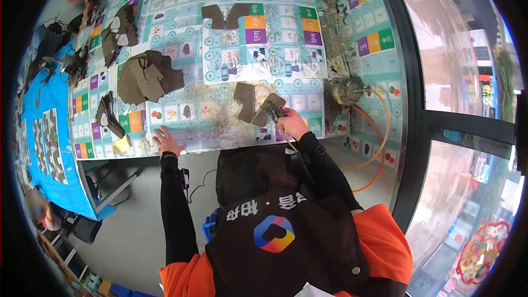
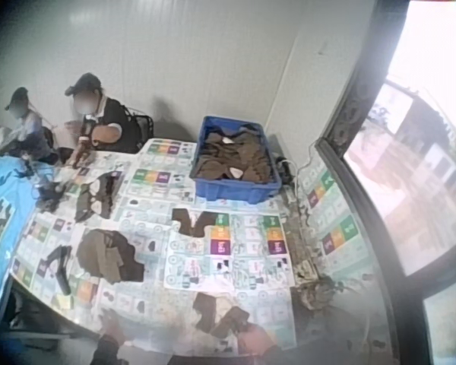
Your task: Assembling shoe upper components and using an air nozzle to clean or position them.
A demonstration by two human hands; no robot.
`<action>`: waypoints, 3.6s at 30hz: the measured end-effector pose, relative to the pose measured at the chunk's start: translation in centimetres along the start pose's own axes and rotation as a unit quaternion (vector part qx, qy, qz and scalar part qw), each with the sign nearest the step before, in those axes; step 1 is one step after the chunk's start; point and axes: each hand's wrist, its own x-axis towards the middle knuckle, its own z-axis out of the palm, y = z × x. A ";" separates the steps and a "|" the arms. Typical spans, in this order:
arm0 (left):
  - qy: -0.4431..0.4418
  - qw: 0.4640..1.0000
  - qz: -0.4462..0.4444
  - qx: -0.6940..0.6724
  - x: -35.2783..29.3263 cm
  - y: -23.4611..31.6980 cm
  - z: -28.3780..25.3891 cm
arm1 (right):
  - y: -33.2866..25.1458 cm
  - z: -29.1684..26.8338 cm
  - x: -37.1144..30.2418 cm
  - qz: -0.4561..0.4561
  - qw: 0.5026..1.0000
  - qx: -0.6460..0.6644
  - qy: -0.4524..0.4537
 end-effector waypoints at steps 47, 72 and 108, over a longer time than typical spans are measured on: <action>-0.006 0.998 -0.011 0.057 0.6 0.2 0.1 | 3.3 0.6 0.8 0.005 0.997 0.007 -0.074; 0.022 0.923 0.271 -0.272 -3.4 16.4 3.8 | 1.7 -3.4 -2.2 -0.037 0.979 0.195 -0.046; 0.318 0.849 0.283 -0.312 6.7 14.6 -10.8 | 2.9 -6.4 -1.9 0.009 0.992 0.109 0.063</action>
